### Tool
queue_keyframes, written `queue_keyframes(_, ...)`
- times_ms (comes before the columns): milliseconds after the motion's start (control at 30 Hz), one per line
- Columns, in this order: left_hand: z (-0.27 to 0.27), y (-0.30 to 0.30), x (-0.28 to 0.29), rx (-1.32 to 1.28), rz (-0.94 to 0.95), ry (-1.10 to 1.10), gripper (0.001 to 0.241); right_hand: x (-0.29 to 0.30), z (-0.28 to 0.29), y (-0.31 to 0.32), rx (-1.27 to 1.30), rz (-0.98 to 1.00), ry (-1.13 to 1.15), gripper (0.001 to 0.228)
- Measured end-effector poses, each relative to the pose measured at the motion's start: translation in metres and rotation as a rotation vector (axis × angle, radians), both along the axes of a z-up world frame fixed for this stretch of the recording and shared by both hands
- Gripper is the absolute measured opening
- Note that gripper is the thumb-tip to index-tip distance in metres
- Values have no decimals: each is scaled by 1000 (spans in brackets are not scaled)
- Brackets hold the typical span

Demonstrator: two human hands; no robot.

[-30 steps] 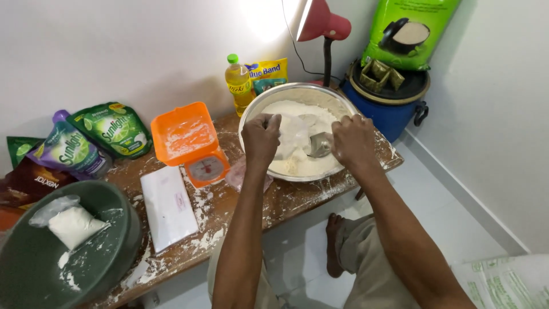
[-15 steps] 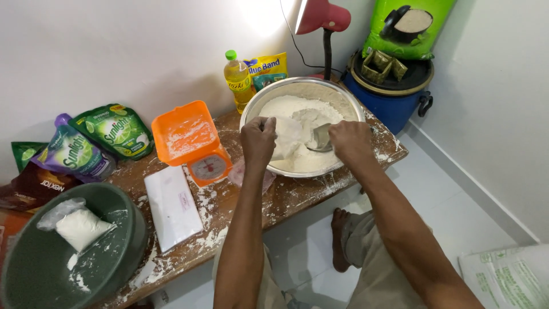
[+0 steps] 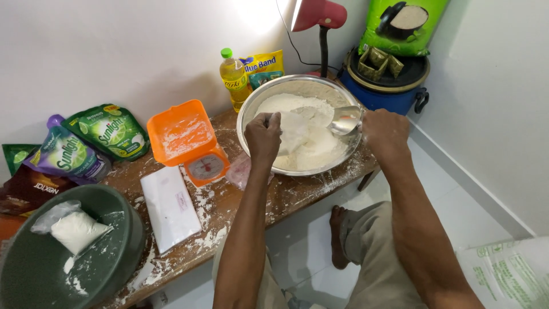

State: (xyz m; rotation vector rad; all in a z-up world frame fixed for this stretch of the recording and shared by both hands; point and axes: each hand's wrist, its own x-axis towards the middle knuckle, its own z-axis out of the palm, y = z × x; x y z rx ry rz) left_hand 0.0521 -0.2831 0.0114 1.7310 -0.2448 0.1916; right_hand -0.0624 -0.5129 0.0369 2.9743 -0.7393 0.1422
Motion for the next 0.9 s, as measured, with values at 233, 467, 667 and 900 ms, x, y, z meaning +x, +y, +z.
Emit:
queue_keyframes(233, -1, 1, -1, 34, 1, 24, 19, 14, -11, 3, 80, -7, -31, 20)
queue_keyframes(467, -1, 1, -1, 35, -1, 43, 19, 24, -10, 15, 189, 23, 0, 27)
queue_keyframes(667, -5, 0, 1, 27, -8, 43, 19, 43, -41, 6, 212, 56, 9, 31)
queue_keyframes(900, -3, 2, -1, 47, 3, 51, 20, 53, -59, -10, 283, 51, -2, 35)
